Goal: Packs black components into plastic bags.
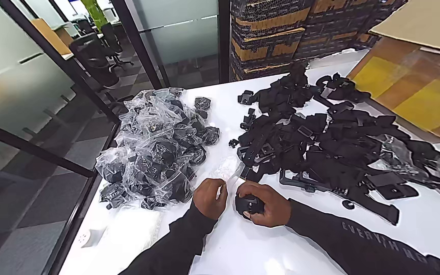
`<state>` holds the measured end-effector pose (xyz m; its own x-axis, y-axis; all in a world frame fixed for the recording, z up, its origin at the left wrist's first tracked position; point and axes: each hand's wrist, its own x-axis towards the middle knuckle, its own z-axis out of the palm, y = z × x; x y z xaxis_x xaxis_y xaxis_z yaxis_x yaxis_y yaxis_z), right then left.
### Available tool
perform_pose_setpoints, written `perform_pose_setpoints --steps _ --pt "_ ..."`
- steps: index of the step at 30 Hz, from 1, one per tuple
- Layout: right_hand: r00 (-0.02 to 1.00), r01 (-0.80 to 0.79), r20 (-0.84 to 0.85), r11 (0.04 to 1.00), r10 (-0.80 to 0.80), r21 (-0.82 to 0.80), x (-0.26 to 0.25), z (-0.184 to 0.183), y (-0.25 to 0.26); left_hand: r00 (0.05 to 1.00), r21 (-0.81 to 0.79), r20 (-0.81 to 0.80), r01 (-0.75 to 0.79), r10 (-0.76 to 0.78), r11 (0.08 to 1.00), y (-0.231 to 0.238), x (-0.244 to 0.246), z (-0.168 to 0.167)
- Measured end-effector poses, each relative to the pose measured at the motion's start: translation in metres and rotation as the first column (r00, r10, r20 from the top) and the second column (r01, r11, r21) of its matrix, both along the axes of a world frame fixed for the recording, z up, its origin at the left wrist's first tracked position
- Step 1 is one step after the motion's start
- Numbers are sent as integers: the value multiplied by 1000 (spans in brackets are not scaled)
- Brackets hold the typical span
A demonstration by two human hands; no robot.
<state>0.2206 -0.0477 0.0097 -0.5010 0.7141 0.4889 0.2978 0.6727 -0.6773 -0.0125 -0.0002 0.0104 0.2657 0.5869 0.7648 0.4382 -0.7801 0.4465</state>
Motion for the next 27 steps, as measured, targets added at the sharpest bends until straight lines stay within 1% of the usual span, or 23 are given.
perform_pose_setpoints --steps 2,3,6,11,15,19,22,27 --pt "1000 2 16 1000 -2 -31 -3 -1 -2 1000 8 -11 15 -15 1000 -4 1 0" --pt "999 28 35 999 -26 -41 -4 -1 -3 999 6 -20 34 -34 999 -6 2 0" --pt "981 183 75 982 -179 -50 -8 1 -5 992 -20 -43 122 -123 992 -13 5 -3" --pt "965 261 29 959 -259 -109 -8 -2 -2 974 -30 -50 219 -220 975 -17 8 -6" --pt "962 271 3 955 -273 -119 -10 -1 -3 966 -28 -36 256 -257 966 -16 7 -6" --pt "976 203 -45 966 -213 -162 -9 0 0 961 -32 -54 269 -270 963 -16 7 -6" --pt "975 202 -63 966 -214 -163 -9 -1 0 958 -28 -59 279 -281 960 -17 8 -6" --pt "965 182 -160 971 -207 -158 -10 -2 2 959 -9 -32 280 -280 960 -16 9 -5"
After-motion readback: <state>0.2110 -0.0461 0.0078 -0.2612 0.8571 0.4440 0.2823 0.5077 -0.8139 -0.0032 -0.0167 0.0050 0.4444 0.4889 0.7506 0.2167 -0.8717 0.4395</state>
